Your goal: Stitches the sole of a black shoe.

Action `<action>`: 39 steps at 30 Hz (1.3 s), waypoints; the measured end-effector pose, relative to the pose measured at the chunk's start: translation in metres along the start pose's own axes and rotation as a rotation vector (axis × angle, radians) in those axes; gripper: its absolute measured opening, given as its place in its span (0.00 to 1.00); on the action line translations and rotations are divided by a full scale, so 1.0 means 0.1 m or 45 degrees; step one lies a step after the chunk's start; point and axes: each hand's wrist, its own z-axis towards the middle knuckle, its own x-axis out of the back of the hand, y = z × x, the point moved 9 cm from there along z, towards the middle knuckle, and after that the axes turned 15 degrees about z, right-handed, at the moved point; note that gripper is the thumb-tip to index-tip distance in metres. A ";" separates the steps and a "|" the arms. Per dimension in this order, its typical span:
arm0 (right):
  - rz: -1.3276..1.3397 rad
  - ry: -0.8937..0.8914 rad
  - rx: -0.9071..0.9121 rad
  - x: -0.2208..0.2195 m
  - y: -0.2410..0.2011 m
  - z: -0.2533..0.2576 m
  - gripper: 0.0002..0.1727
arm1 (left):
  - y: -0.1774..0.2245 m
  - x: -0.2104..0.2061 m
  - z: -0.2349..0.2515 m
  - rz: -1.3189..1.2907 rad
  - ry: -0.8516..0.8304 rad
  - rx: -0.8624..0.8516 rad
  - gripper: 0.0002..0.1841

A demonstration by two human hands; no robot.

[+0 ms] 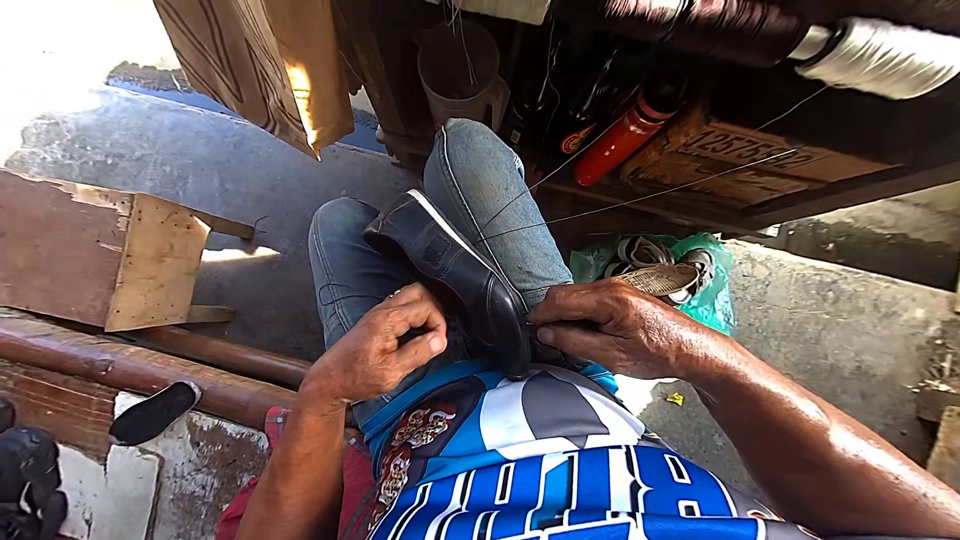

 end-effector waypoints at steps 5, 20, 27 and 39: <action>0.004 0.010 0.013 0.00 0.00 0.00 0.12 | 0.18 0.07 -0.12 -1.021 0.088 -0.219 0.08; -0.102 0.033 0.038 -0.02 0.02 -0.07 0.14 | -0.10 -0.34 0.39 -0.633 0.117 -0.040 0.11; -0.143 0.090 0.036 -0.09 0.02 -0.12 0.15 | -0.10 -0.36 0.45 -0.683 -0.052 -0.030 0.14; -0.093 0.113 0.014 -0.09 0.04 -0.16 0.15 | -0.10 -0.38 0.45 -0.670 -0.103 -0.003 0.14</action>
